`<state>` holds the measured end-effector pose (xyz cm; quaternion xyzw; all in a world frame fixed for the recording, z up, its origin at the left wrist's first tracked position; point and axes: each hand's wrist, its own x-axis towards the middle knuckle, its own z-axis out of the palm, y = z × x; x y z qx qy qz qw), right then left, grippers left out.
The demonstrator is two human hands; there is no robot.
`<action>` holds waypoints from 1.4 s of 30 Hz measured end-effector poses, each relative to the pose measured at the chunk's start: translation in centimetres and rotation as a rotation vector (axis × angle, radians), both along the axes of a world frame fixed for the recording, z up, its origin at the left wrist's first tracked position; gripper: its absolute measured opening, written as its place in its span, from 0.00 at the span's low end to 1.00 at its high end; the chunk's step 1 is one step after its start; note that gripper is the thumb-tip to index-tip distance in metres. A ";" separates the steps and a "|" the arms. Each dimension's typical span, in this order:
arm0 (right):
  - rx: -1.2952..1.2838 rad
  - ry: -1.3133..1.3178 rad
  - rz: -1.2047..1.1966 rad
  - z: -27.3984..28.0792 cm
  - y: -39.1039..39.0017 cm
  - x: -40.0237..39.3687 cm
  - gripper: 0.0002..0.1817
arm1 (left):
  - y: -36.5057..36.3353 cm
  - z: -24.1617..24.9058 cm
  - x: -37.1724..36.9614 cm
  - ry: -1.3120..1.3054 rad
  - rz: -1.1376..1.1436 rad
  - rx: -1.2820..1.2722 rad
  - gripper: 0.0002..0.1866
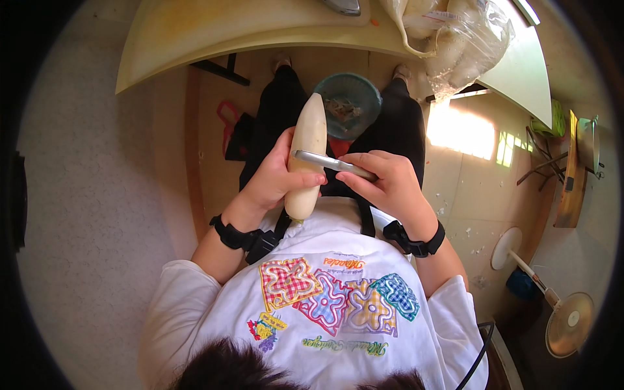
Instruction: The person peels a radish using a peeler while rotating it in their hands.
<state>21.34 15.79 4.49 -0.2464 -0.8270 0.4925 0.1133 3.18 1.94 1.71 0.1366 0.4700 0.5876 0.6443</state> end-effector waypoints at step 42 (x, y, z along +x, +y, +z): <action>0.022 0.032 -0.072 -0.2 0.7 1.6 0.11 | -0.1 0.8 0.7 -0.162 -0.065 -0.013 0.45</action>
